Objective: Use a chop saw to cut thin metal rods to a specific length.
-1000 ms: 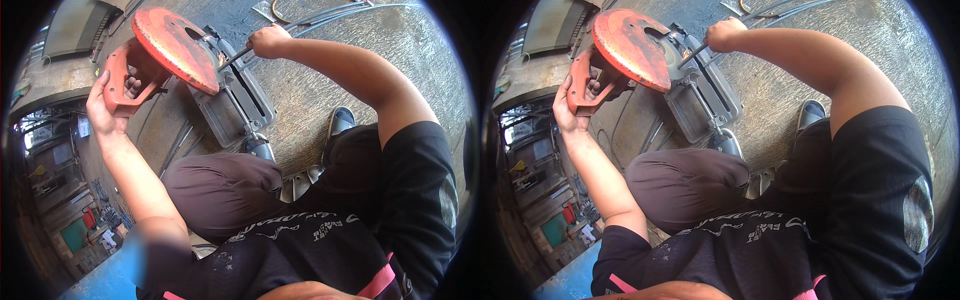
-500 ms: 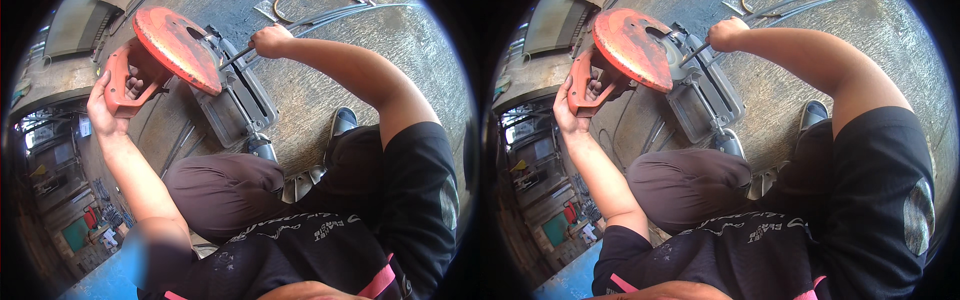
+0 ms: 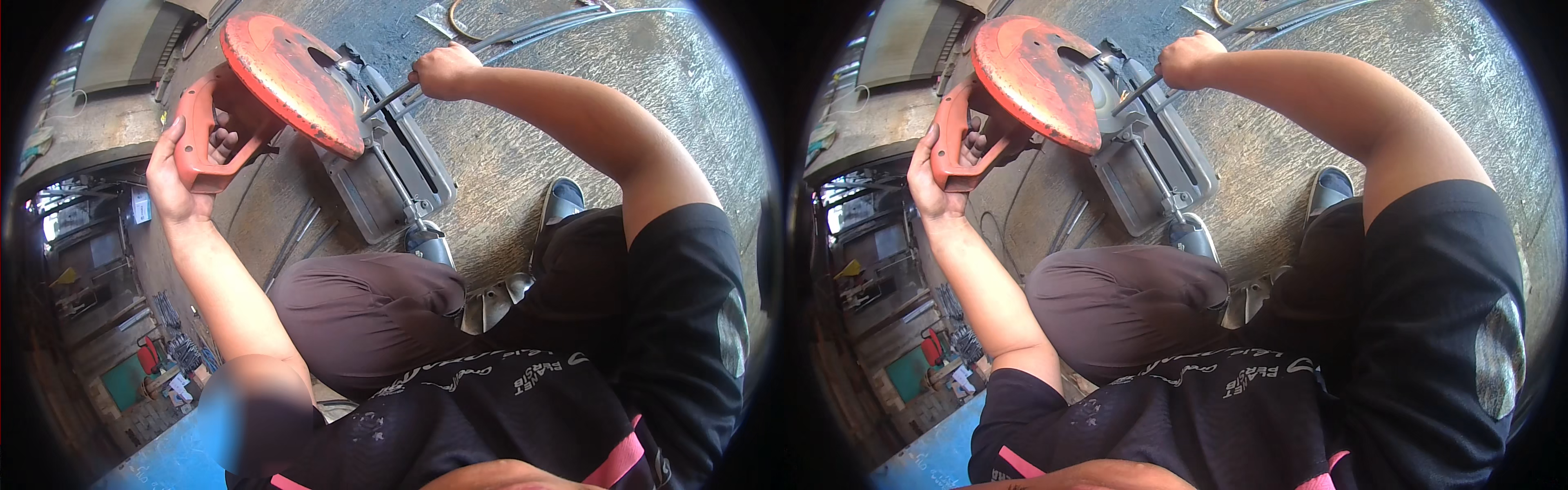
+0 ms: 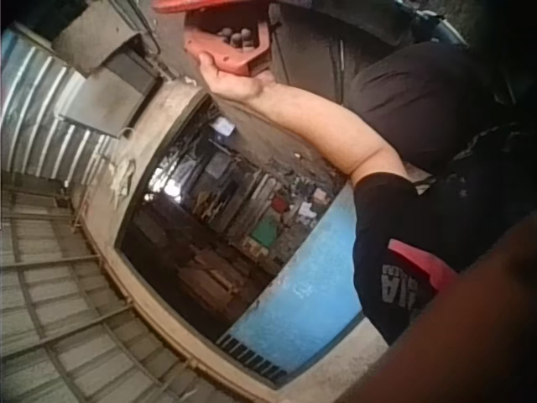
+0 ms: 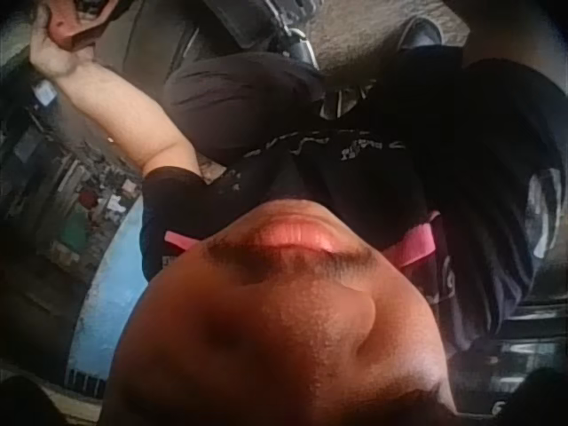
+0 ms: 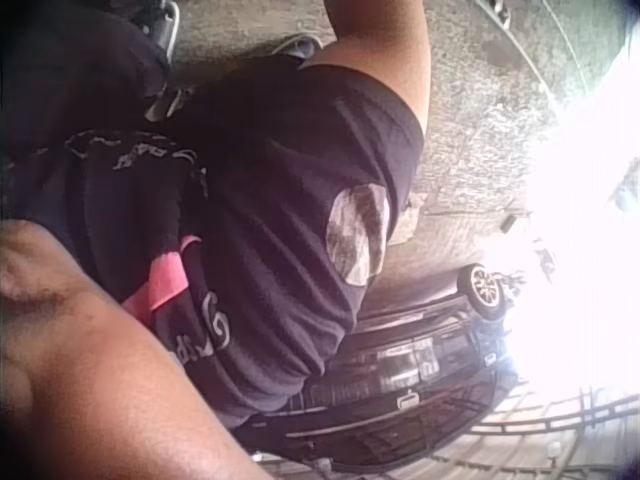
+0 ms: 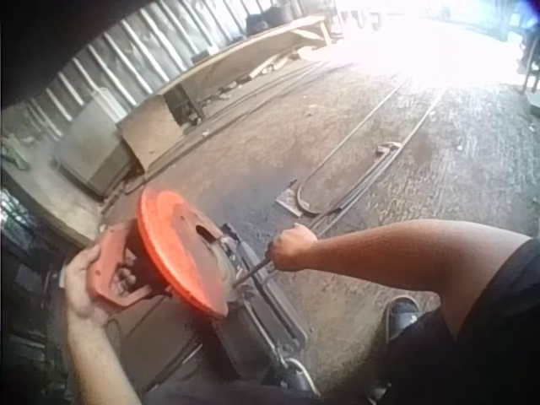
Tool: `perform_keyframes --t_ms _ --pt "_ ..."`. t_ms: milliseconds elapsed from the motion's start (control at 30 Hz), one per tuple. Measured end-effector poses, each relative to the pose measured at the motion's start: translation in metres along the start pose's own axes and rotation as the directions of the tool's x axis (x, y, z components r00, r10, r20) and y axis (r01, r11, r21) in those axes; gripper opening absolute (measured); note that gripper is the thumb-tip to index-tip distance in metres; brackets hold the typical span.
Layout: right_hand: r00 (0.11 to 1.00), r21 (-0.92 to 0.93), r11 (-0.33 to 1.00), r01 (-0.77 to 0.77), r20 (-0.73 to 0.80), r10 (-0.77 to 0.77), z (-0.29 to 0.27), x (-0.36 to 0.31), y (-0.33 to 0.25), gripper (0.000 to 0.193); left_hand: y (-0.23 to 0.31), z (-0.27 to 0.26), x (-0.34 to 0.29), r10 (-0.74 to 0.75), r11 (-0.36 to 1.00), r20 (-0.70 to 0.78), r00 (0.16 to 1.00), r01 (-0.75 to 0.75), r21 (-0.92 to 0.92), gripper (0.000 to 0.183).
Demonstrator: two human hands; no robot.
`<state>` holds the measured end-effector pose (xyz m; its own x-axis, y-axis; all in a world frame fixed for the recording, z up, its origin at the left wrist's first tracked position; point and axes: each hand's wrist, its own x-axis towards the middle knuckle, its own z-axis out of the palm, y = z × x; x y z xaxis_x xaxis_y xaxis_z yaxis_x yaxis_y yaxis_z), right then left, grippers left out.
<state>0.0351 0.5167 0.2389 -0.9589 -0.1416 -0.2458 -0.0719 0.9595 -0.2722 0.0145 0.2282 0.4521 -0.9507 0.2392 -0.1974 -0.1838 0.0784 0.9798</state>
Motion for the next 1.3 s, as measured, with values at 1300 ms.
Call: perform_keyframes --t_ms 1300 --pt "0.999 0.035 0.999 0.002 -0.044 0.0 -0.007 -0.023 -0.004 0.035 0.001 0.001 -0.001 -0.042 0.999 -0.036 0.998 0.043 0.005 0.042"
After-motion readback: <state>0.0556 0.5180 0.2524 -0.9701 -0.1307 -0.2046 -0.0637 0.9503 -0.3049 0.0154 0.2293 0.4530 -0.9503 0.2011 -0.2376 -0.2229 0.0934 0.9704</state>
